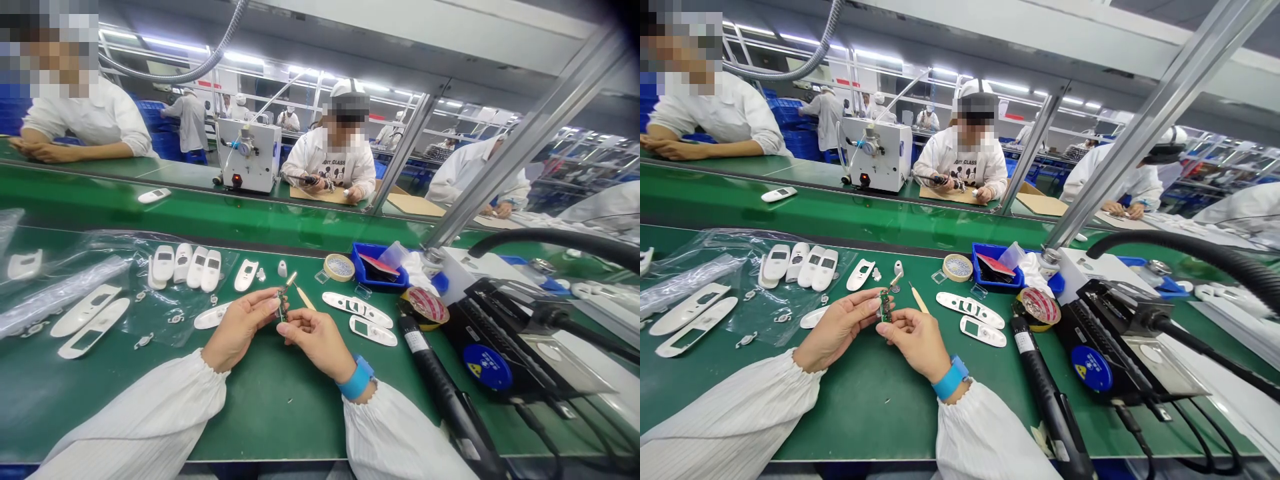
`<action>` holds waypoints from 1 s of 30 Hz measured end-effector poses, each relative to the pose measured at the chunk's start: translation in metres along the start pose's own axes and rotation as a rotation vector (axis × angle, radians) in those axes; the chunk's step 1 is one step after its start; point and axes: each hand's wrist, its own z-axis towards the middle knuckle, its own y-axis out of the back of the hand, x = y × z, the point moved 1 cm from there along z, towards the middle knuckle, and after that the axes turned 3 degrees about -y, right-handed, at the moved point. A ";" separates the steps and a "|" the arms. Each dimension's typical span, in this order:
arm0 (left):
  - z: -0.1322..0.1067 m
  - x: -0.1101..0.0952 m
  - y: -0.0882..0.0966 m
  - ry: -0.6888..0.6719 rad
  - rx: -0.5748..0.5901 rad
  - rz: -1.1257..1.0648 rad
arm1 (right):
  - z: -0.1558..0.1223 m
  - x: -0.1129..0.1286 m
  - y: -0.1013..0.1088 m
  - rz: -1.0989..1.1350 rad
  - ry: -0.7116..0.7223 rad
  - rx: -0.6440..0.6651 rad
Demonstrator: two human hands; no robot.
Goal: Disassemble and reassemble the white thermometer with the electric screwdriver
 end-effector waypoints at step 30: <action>0.002 -0.001 0.000 -0.045 0.014 0.004 | 0.001 -0.003 0.003 -0.014 0.041 -0.007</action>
